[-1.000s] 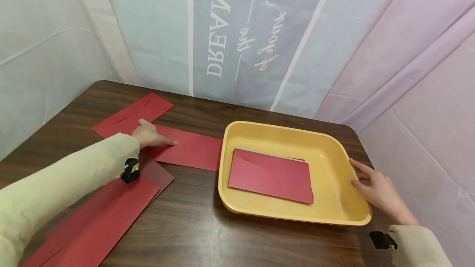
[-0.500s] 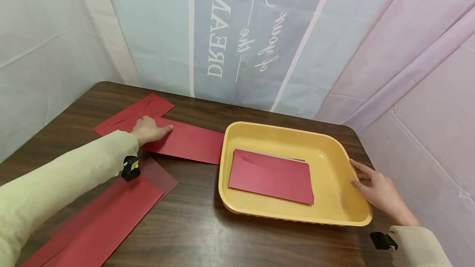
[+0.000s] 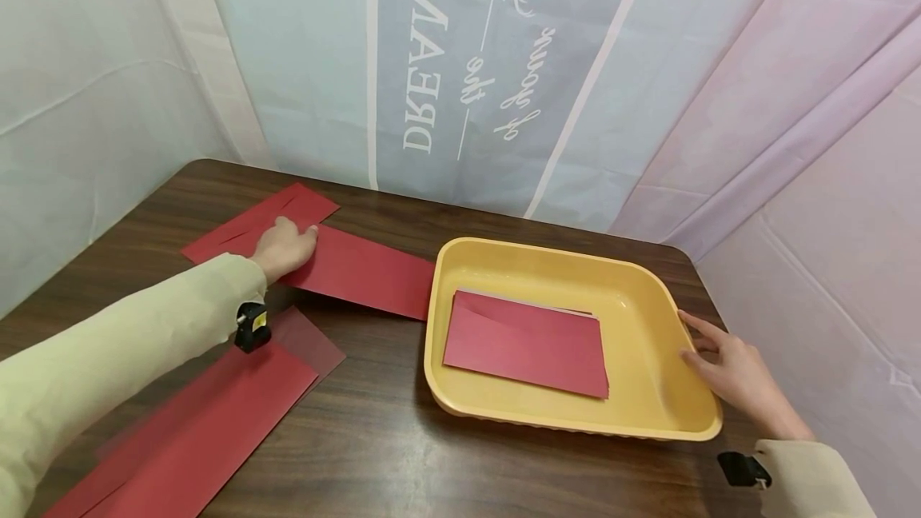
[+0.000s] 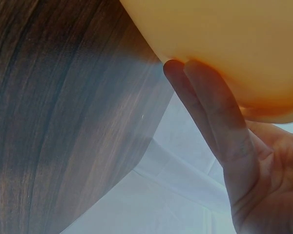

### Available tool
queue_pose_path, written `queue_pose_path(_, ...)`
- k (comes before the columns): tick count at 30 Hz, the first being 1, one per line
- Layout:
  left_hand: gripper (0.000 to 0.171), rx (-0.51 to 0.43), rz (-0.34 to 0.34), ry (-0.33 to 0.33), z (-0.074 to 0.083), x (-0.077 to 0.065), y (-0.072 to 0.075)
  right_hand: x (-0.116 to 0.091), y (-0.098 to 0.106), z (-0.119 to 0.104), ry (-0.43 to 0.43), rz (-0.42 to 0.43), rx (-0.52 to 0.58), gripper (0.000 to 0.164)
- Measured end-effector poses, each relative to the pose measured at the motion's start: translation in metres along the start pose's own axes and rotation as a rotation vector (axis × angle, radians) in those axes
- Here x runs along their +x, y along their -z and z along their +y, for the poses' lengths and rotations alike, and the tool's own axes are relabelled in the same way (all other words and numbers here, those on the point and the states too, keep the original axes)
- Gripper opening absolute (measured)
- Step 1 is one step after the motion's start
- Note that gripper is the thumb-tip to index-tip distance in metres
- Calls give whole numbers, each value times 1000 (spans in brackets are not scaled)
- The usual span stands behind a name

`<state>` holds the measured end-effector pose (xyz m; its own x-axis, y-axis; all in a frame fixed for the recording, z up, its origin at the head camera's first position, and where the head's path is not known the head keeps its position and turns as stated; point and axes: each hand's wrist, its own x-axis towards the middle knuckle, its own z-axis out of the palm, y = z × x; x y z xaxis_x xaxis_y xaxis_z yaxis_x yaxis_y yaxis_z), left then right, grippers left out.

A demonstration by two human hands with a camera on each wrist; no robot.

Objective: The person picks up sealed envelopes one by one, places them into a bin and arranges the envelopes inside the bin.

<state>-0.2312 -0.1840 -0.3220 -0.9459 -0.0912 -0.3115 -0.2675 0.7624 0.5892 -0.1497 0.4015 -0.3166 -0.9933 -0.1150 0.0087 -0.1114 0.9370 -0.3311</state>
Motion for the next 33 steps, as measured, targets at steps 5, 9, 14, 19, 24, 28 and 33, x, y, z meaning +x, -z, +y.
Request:
queue_pose_path(5, 66, -5, 7, -39, -1, 1, 1, 0, 0, 0, 2, 2, 0, 57)
queue_pose_path(9, 62, -8, 33, -62, 0, 1, 3, 0, 0, 0, -1, -1, 5, 57)
queue_pose_path(14, 65, -14, 58, -47, 2, 1, 7, 0, -1, 1, 2, 1, 5, 57)
queue_pose_path(19, 63, -29, 100, -39, 1, 1, 11, 0, -1, 0, -3, -2, 4, 57)
queue_pose_path(24, 62, -79, 158, 3, 1, 1, 14, 0, -1, 0, -10, -7, 6, 57)
queue_pose_path(28, 60, -110, 204, 40, 1, 2, 16, 0, -1, 0, -9, -6, 9, 57)
queue_pose_path(33, 60, -141, 220, 48, 1, 1, 18, 0, -1, 1, 2, 5, 10, 56)
